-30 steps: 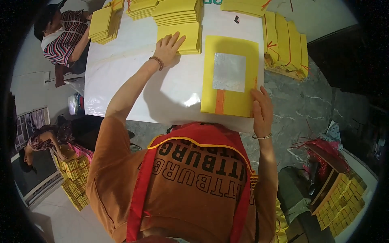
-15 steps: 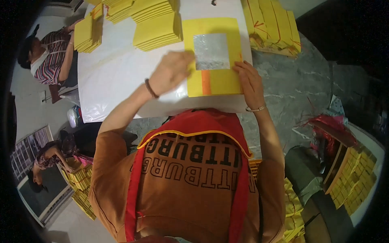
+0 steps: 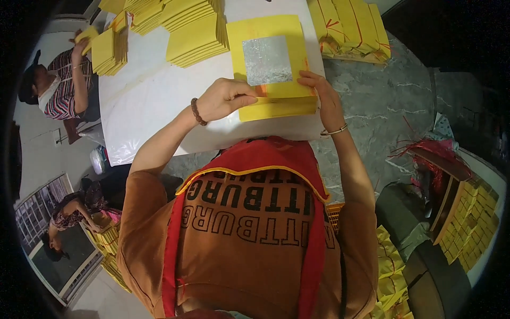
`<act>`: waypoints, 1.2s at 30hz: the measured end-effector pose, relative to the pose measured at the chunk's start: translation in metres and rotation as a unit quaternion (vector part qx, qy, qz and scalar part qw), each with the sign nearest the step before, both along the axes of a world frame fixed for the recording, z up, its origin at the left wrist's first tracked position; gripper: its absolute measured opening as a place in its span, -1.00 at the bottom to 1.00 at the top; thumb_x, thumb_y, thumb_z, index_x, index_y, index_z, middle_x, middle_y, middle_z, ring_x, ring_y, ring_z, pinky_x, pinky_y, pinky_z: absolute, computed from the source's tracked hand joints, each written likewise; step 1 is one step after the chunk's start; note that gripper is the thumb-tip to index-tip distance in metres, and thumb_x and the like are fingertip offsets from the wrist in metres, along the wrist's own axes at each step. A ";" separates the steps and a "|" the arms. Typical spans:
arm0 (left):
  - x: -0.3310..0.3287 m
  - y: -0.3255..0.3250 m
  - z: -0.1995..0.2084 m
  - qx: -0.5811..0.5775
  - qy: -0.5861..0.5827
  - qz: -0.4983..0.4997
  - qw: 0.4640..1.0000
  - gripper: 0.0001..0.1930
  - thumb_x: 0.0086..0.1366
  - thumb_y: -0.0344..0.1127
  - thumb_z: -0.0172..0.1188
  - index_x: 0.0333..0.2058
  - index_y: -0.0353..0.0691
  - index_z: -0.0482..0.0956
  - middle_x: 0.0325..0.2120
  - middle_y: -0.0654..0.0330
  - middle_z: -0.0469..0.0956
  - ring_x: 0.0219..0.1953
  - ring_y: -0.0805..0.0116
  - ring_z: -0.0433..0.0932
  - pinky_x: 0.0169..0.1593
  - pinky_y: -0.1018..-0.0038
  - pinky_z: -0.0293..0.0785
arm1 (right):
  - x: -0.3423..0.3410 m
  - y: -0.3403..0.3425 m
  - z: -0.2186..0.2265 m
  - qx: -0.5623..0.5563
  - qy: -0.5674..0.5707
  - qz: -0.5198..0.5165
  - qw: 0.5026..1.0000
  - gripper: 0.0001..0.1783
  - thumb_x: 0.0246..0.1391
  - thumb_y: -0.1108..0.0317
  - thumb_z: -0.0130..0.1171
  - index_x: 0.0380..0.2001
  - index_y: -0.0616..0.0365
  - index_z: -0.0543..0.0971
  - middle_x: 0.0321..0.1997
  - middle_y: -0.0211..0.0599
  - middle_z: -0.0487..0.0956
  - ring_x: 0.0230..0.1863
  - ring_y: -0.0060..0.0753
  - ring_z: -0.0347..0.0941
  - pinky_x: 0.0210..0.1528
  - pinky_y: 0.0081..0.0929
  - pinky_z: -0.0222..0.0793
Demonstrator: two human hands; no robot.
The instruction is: Folding and stacking sheets of yellow paper with foil centers.
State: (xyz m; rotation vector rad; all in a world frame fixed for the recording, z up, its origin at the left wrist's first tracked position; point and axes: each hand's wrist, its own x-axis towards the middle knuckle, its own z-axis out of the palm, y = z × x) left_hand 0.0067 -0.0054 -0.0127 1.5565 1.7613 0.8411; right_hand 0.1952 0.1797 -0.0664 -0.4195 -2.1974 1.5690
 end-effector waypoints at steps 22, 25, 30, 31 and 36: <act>-0.020 0.007 -0.010 -0.148 -0.240 0.047 0.958 -0.82 0.16 -0.33 0.12 -0.33 -0.31 0.57 -0.53 0.31 0.52 -0.46 0.62 0.40 -0.34 0.64 0.33 | -0.004 0.004 0.005 -0.007 -0.063 0.006 0.998 -0.78 -0.04 0.42 0.08 -0.26 0.18 0.52 -0.05 -0.27 0.48 0.00 -0.36 0.38 0.06 -0.48 0.22; -0.019 0.004 0.010 -0.065 -0.124 -0.061 0.988 -0.71 0.13 -0.26 0.18 -0.18 -0.24 0.53 -0.32 0.20 0.53 -0.29 0.40 0.44 -0.19 0.51 0.33 | -0.003 0.011 -0.011 0.016 -0.009 0.008 1.000 -0.78 -0.11 0.53 0.16 -0.29 0.17 0.53 -0.08 -0.28 0.49 -0.05 -0.38 0.41 0.00 -0.51 0.27; -0.014 -0.011 -0.005 0.068 0.254 -0.015 0.965 -0.55 0.06 -0.30 0.17 -0.01 -0.09 0.42 -0.08 0.16 0.42 -0.02 0.17 0.33 0.00 0.36 0.22 | -0.003 0.012 -0.019 -0.028 0.025 0.009 0.999 -0.78 -0.12 0.50 0.18 -0.31 0.14 0.54 -0.07 -0.29 0.49 0.00 -0.34 0.38 0.02 -0.48 0.25; -0.012 -0.013 -0.013 0.084 0.320 -0.011 0.944 -0.56 0.04 -0.36 0.13 -0.02 -0.08 0.43 -0.09 0.17 0.43 -0.02 0.19 0.34 -0.01 0.36 0.23 | -0.003 0.013 -0.018 -0.007 0.028 0.007 1.000 -0.77 -0.13 0.49 0.19 -0.30 0.13 0.54 -0.06 -0.29 0.49 0.03 -0.30 0.36 0.04 -0.43 0.25; 0.003 -0.030 0.005 0.131 0.329 0.001 0.935 -0.56 -0.03 -0.48 0.06 -0.08 -0.10 0.48 -0.16 0.20 0.48 -0.10 0.24 0.40 -0.08 0.39 0.27 | -0.001 0.008 0.026 0.257 0.055 0.047 0.964 -0.75 -0.15 0.42 0.19 -0.29 0.01 0.56 -0.03 -0.33 0.49 0.09 -0.23 0.33 0.08 -0.33 0.13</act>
